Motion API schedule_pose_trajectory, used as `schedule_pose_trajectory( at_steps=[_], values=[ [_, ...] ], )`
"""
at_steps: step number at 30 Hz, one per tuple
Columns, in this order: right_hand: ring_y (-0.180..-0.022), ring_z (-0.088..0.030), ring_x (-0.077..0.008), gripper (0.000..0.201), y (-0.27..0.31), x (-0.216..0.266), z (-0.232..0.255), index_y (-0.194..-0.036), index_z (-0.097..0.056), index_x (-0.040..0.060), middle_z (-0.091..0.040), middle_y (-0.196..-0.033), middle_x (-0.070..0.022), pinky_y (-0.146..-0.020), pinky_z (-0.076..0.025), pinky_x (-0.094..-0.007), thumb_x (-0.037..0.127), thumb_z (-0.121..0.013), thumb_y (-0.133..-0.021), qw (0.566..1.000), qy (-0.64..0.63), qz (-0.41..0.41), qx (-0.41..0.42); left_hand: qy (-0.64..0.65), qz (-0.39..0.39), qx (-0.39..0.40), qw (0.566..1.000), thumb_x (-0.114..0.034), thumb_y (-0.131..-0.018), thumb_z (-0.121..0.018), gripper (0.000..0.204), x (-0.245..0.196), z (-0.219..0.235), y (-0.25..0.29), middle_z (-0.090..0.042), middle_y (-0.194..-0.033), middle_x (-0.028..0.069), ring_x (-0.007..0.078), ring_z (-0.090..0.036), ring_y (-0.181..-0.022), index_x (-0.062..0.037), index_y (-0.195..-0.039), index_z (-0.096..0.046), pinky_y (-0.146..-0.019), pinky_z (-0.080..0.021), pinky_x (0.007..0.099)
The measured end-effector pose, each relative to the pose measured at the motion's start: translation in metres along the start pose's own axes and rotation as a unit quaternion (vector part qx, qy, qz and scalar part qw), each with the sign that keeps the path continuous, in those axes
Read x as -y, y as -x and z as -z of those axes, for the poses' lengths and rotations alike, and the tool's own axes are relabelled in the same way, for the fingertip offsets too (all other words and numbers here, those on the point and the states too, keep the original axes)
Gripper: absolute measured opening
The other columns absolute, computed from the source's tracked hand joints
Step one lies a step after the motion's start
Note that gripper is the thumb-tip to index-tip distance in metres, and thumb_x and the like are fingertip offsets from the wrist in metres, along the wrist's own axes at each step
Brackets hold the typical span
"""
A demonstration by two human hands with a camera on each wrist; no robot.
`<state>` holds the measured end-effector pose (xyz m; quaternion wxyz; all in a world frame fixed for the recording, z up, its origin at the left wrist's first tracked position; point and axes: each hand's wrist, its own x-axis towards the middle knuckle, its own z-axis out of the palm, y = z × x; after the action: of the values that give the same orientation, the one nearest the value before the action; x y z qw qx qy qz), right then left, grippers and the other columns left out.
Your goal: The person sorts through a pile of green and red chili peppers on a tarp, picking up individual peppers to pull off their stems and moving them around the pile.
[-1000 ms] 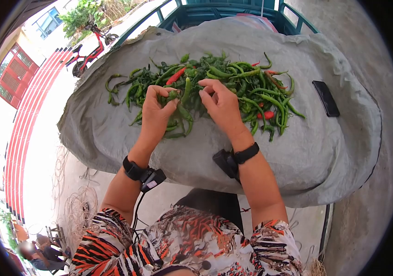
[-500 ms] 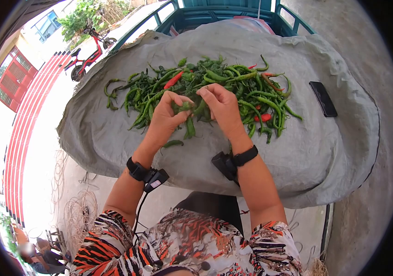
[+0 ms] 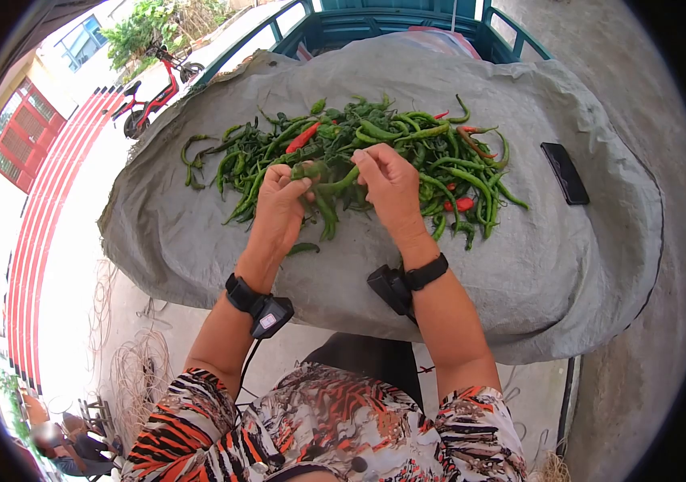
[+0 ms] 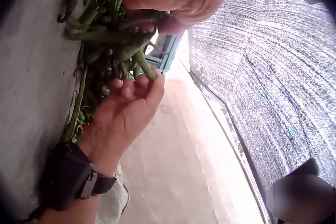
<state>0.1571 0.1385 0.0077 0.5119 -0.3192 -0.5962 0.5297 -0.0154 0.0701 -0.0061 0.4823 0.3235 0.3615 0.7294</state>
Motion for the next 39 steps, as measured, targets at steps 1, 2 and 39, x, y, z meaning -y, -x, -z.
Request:
schedule_pose_trajectory(
  at_steps=[1, 2, 39],
  values=[
    [-0.055, -0.048, -0.0019, 0.018, 0.0, 0.0, 0.0, -0.091, -0.067, 0.0052, -0.057, -0.067, 0.0028, -0.046, -0.039, -0.0198, 0.022, -0.063, -0.095, 1.0, -0.005, 0.002, -0.015, 0.0, 0.002, -0.013, 1.0, 0.007, -0.087, -0.059, 0.029, 0.002, 0.001, 0.0, -0.062, -0.114, 0.0083, 0.0198, -0.06, -0.103, -0.0141, -0.1, -0.044, -0.079, -0.045, 0.0337],
    [-0.055, -0.048, -0.0018, 0.017, -0.001, -0.001, 0.0, -0.091, -0.067, 0.0053, -0.058, -0.068, 0.0024, -0.046, -0.039, -0.0197, 0.022, -0.064, -0.095, 0.999, -0.01, 0.004, -0.03, 0.0, 0.005, -0.025, 1.0, 0.007, -0.088, -0.059, 0.028, 0.004, 0.002, 0.0, -0.062, -0.114, 0.0084, 0.0202, -0.06, -0.103, -0.014, -0.1, -0.044, -0.08, -0.046, 0.0346],
    [-0.053, -0.048, -0.0027, 0.015, 0.001, 0.001, 0.001, -0.1, -0.066, 0.0045, -0.062, -0.073, 0.0, -0.046, -0.038, -0.0202, 0.017, -0.06, -0.097, 0.999, -0.011, 0.053, -0.001, -0.455, -0.223, -0.13, 0.852, -0.015, -0.081, -0.077, 0.037, -0.019, -0.022, 0.007, -0.06, -0.095, 0.0042, 0.0131, -0.054, -0.083, -0.0038, -0.114, -0.064, -0.071, -0.046, 0.029]
  ],
)
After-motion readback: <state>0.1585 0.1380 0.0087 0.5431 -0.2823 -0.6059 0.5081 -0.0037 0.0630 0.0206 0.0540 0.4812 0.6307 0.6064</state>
